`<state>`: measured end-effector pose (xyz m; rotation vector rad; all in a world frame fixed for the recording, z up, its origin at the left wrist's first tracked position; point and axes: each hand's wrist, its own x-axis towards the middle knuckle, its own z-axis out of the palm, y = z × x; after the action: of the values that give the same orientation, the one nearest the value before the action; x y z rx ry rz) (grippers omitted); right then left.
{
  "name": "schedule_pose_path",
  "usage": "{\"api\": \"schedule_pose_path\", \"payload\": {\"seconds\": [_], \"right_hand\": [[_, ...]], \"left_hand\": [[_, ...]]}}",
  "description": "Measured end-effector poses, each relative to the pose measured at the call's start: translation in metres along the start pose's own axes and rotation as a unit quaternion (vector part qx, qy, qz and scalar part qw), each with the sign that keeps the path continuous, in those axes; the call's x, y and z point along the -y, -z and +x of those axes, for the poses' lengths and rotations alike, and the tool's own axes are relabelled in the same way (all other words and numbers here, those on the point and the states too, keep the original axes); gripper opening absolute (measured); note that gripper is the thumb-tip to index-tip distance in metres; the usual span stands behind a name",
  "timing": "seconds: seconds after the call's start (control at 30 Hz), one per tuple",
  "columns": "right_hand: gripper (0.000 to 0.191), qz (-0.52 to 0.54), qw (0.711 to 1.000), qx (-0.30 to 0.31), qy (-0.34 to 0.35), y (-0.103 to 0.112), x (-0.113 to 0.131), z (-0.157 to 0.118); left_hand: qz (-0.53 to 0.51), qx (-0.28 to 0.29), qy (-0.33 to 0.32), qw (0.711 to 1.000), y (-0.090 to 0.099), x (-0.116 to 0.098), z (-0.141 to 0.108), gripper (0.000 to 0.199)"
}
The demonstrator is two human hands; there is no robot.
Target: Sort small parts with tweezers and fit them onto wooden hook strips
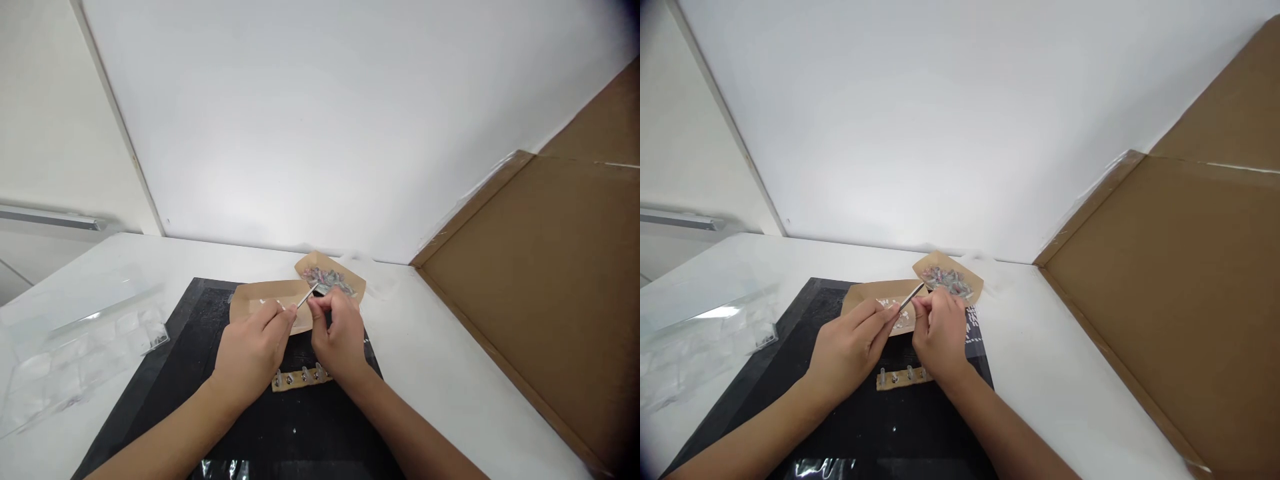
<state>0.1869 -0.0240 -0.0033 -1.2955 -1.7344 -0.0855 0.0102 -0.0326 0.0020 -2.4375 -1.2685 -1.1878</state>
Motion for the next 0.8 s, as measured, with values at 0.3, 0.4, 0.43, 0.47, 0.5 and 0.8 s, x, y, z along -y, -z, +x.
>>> {"api": "schedule_pose_path", "payload": {"seconds": [0.3, 0.4, 0.43, 0.47, 0.5, 0.8], "right_hand": [[0.019, -0.009, 1.0, 0.007, 0.023, -0.0006, 0.0028, -0.0002], [0.019, -0.017, 0.999, 0.004, 0.027, -0.0001, 0.0025, 0.0001], [0.019, -0.019, 1.0, 0.001, 0.023, 0.0, 0.0024, 0.0002], [0.019, -0.019, 1.0, 0.001, 0.021, 0.0001, 0.0023, 0.0003], [0.019, -0.019, 1.0, 0.005, 0.024, 0.0002, 0.0025, 0.0003], [0.02, -0.018, 0.998, 0.006, 0.066, 0.0027, 0.0046, 0.0011]], "left_hand": [[0.009, 0.003, -0.015, 1.0, -0.0009, 0.0019, -0.002, 0.026], [0.031, 0.001, -0.028, 0.999, -0.0017, 0.0037, -0.0028, 0.025], [0.038, 0.0, -0.03, 0.999, -0.0017, 0.0039, -0.0028, 0.025], [0.043, 0.0, -0.031, 0.999, -0.0015, 0.0039, -0.0027, 0.024], [0.046, 0.0, -0.033, 0.998, -0.0013, 0.0037, -0.0024, 0.023], [0.038, -0.02, -0.035, 0.998, 0.0024, 0.0007, 0.0016, 0.019]]}}
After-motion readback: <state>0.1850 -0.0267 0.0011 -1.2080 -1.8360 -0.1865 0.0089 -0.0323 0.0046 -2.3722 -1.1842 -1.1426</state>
